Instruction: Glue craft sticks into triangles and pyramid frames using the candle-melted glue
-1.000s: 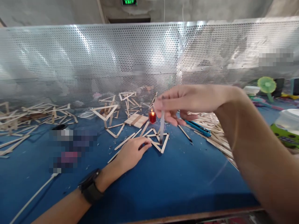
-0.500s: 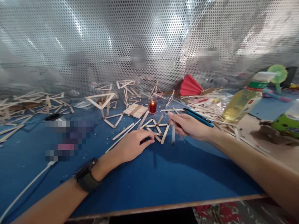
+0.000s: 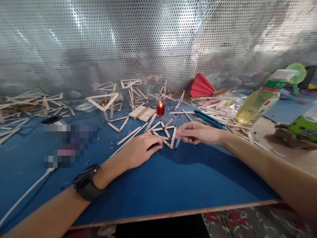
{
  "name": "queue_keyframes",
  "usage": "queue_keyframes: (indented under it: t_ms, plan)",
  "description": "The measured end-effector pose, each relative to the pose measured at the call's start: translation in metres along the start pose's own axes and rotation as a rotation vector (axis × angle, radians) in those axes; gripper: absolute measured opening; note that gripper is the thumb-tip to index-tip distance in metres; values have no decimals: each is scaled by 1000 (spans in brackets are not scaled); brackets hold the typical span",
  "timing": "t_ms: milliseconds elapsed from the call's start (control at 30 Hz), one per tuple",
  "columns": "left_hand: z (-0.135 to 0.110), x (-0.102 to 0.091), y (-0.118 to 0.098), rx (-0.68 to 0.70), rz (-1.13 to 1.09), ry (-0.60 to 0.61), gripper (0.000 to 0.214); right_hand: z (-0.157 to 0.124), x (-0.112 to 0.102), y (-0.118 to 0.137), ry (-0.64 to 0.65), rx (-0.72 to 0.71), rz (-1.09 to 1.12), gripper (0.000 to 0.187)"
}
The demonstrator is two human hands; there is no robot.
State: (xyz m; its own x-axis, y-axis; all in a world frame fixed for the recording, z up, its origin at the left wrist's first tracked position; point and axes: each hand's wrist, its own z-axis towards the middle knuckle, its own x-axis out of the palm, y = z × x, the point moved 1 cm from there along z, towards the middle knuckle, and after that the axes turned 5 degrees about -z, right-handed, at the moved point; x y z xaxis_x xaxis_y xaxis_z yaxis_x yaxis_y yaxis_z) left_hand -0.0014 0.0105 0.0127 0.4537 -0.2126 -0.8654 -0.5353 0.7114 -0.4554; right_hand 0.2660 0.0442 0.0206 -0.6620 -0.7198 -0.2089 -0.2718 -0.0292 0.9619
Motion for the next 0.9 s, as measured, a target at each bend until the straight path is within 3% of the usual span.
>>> queue_keyframes:
  t_ms: [267,900]
  plan:
    - [0,-1,-3,15,44,-14,19,7,-2,-13,-127,-23,-140,40]
    - [3,-3,-7,-4,110,-6,18,12,3,-12,-174,-79,-168,46]
